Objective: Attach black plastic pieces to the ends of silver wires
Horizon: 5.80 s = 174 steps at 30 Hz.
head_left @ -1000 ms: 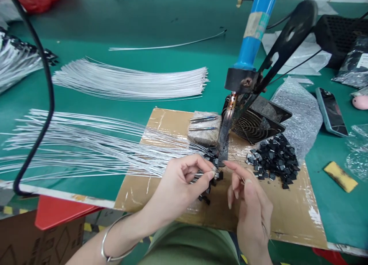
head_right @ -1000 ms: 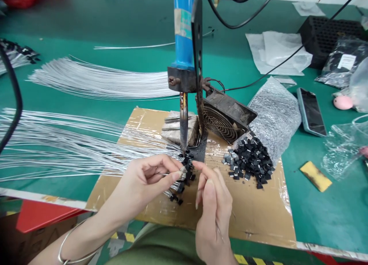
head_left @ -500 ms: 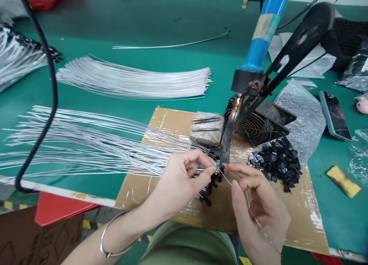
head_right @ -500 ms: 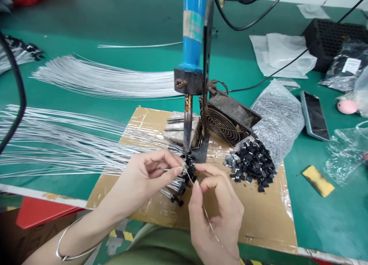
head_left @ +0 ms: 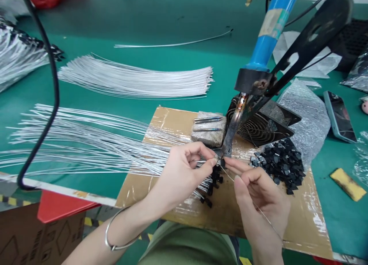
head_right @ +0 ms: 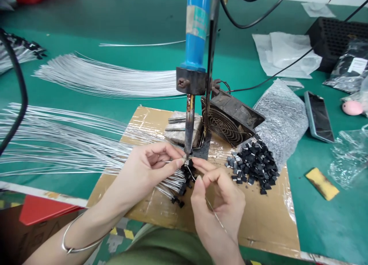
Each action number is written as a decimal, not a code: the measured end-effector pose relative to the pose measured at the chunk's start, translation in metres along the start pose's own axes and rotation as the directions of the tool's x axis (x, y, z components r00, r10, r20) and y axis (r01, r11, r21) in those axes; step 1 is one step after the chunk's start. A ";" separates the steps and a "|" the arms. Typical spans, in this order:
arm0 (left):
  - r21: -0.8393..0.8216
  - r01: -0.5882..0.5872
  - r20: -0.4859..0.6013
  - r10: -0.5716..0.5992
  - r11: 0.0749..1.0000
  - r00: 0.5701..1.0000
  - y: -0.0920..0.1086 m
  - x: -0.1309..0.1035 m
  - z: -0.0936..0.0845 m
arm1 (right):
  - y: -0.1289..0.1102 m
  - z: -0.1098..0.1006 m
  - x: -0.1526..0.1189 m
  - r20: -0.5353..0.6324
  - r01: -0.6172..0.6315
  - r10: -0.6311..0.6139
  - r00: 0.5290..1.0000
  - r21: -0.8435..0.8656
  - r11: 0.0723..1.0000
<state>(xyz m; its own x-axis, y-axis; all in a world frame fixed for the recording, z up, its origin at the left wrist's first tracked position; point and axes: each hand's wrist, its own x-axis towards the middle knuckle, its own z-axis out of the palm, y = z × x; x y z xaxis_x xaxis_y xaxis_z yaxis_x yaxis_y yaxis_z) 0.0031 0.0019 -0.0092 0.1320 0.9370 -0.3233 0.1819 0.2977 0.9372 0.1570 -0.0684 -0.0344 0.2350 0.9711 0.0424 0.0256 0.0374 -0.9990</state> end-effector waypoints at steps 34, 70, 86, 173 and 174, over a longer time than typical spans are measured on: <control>0.003 -0.063 -0.042 0.063 0.998 0.997 0.007 0.003 0.000 | -0.006 0.005 0.009 -0.059 0.040 -0.040 0.997 0.013 0.999; 0.040 -0.071 -0.037 0.073 0.997 0.997 0.009 -0.003 0.000 | -0.006 0.010 0.006 -0.119 0.028 -0.029 0.992 -0.006 1.000; 0.063 -0.076 -0.042 0.079 0.995 0.996 0.008 -0.001 0.001 | -0.006 0.011 0.004 -0.120 0.043 -0.045 0.992 -0.019 0.999; 0.108 -0.123 -0.054 0.129 0.987 0.990 0.007 -0.004 0.003 | 0.000 0.020 0.000 -0.169 0.199 -0.241 0.956 -0.235 0.951; 0.108 -0.123 -0.054 0.129 0.987 0.990 0.007 -0.004 0.003 | -0.001 0.020 0.000 -0.167 0.193 -0.236 0.957 -0.238 0.952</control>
<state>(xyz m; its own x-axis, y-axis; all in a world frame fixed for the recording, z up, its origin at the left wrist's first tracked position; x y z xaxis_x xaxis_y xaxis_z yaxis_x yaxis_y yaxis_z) 0.0064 -0.0004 -0.0014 0.1020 0.9760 -0.1923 0.2689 0.1591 0.9500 0.1373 -0.0636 -0.0341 0.3816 0.8811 0.2794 0.3011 0.1673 -0.9388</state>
